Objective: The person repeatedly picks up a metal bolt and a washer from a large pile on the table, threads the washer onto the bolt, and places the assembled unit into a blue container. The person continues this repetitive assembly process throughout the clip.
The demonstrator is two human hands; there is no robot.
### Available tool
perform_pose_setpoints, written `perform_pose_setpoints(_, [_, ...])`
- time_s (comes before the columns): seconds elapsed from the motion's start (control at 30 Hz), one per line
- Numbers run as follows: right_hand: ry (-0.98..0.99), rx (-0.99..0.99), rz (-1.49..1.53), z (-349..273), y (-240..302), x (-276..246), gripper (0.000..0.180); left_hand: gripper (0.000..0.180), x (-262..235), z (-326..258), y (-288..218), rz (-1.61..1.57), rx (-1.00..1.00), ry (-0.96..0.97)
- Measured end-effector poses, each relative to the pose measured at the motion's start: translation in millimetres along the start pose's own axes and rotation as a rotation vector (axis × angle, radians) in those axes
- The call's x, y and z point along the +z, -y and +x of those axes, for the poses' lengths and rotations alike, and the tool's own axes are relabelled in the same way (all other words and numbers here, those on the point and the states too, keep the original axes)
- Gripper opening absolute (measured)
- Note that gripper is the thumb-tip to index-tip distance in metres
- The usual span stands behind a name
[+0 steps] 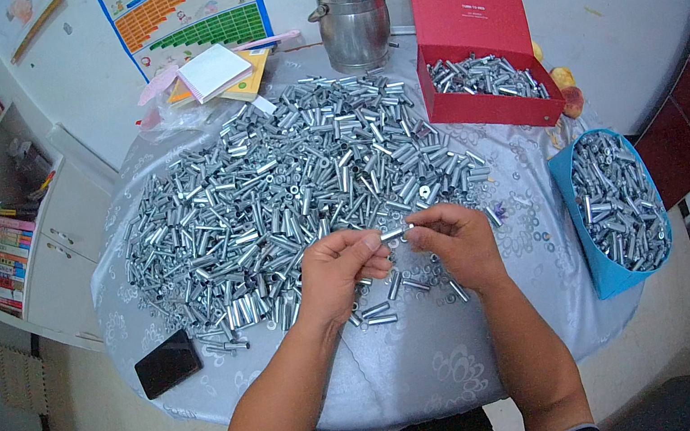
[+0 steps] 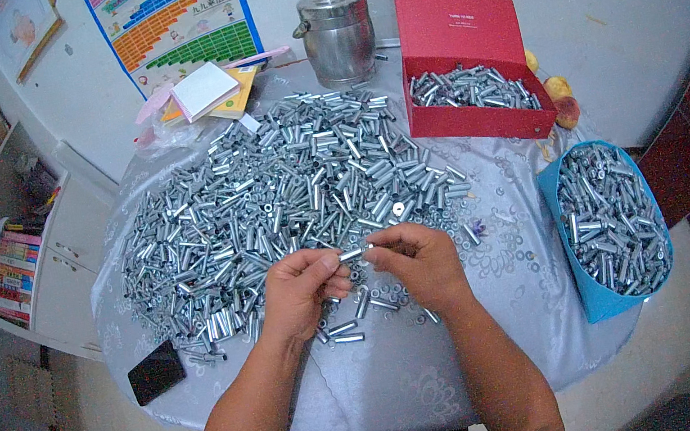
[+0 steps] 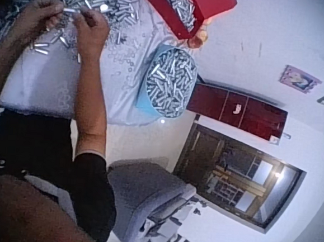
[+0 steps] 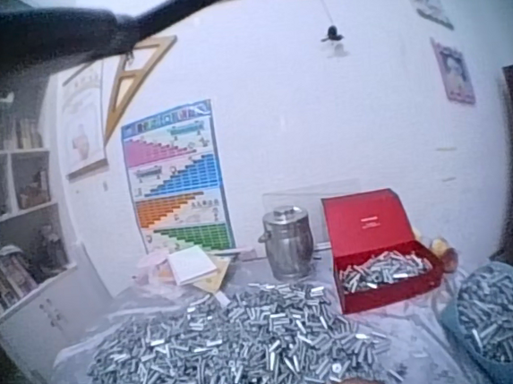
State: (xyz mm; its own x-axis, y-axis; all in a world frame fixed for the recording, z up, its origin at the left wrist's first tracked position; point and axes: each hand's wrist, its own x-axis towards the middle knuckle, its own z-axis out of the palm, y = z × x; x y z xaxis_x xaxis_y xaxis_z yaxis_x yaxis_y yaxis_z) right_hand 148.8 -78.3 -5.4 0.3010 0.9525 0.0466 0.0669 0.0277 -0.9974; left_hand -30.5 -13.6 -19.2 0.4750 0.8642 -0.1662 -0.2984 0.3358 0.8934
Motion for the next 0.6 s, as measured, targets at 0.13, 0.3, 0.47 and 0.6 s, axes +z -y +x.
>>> perform_pose_setpoints(0.13, [0.047, -0.007, -0.101, 2.6, -5.9, -3.4, 0.019, 0.017, 0.9, -1.8, -0.7, 0.023, 0.022, 0.054])
perform_pose_setpoints(0.3, [-0.012, 0.144, -0.173, 1.6, -10.6, -0.3, 0.031, 0.017, 5.3, -3.4, -0.3, 0.077, 0.046, 0.063])
perform_pose_setpoints(0.47, [-0.014, 0.028, 0.035, -1.4, 5.8, 9.9, 0.032, 0.018, 2.9, -0.8, 1.2, 0.053, 0.036, 0.025])
perform_pose_setpoints(0.6, [0.093, 0.128, -0.107, 3.6, -13.7, -2.8, 0.027, 0.019, 2.2, -0.8, 1.1, 0.056, 0.038, 0.030])
